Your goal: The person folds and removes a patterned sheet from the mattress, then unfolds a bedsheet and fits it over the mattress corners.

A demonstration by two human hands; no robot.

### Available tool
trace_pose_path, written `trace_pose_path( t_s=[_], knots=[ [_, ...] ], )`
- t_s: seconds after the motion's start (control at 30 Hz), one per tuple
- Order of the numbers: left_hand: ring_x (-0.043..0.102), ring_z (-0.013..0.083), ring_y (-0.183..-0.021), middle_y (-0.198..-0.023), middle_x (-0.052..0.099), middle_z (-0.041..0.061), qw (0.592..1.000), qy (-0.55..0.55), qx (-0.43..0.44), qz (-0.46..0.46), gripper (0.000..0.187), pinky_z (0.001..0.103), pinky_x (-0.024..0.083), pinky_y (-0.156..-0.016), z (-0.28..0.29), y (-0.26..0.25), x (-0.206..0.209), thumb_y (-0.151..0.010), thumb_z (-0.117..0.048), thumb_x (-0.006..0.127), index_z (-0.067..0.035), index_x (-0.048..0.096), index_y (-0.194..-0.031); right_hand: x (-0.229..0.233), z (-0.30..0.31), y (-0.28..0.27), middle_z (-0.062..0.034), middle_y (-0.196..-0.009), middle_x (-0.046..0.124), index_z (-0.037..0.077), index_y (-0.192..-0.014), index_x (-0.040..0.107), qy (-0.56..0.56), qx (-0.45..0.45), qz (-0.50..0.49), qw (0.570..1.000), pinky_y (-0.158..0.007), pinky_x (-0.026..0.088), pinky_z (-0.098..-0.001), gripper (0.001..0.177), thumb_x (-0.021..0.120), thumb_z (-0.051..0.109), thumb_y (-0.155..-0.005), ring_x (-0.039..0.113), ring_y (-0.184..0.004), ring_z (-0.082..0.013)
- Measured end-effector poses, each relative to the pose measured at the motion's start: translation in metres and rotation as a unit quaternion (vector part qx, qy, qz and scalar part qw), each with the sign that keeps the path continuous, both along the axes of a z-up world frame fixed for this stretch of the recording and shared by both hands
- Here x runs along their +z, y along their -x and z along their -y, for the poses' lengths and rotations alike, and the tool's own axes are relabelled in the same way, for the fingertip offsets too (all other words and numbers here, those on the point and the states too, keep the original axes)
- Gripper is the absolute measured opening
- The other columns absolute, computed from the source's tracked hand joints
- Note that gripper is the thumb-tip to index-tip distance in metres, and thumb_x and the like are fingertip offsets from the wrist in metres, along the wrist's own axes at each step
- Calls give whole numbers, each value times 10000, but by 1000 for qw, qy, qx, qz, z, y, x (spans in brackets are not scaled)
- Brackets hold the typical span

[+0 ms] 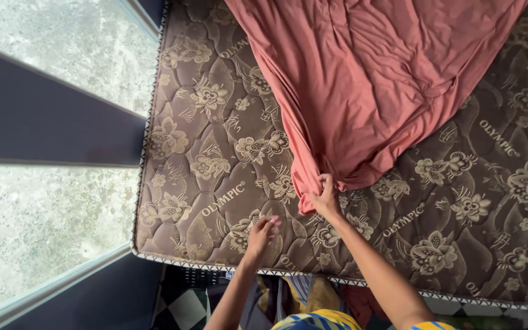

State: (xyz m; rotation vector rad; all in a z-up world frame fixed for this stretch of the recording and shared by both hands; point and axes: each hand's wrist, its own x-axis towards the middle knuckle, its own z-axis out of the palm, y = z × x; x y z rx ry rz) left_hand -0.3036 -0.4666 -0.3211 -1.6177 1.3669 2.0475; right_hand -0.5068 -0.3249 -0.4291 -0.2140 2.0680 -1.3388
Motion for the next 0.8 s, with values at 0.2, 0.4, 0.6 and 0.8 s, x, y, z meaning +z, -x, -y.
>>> trace_pose_path(
  t_s=[0.2, 0.4, 0.6, 0.8],
  knots=[
    [619, 125, -851, -1029, 708, 53, 994, 56, -6, -96, 327, 269, 478, -737, -9, 17, -41, -997, -250, 634, -42, 697, -1240, 110, 15, 4, -37, -845, 549, 134, -1166, 405, 85, -5, 189, 978, -465, 490, -251, 388, 664, 19, -900, 685, -620, -122],
    [618, 82, -1051, -1217, 619, -27, 976, 148, 56, -148, 452, 260, 510, -890, -20, 62, -32, -1000, -300, 614, -99, 494, -1387, 143, 10, -11, -39, -884, 516, 74, -1157, 436, 200, -4, 61, 978, -481, 496, -239, 402, 723, -26, -894, 590, -641, -88],
    [595, 99, -814, -982, 641, -13, 968, -60, 115, -213, 330, 261, 490, -650, -31, 87, 7, -1012, -344, 547, -128, 601, -1256, 173, 22, -39, 0, -876, 573, 55, -1162, 470, 252, 23, 82, 964, -550, 504, -219, 342, 624, -66, -882, 603, -683, -63],
    [575, 104, -728, -876, 627, -6, 962, 33, 107, -248, 288, 270, 482, -600, -20, 46, 22, -1070, -318, 498, -68, 638, -1043, 198, 36, -57, -7, -900, 534, 20, -1128, 549, 254, 65, -3, 965, -596, 461, -214, 239, 661, -48, -928, 536, -746, -49]
  ],
)
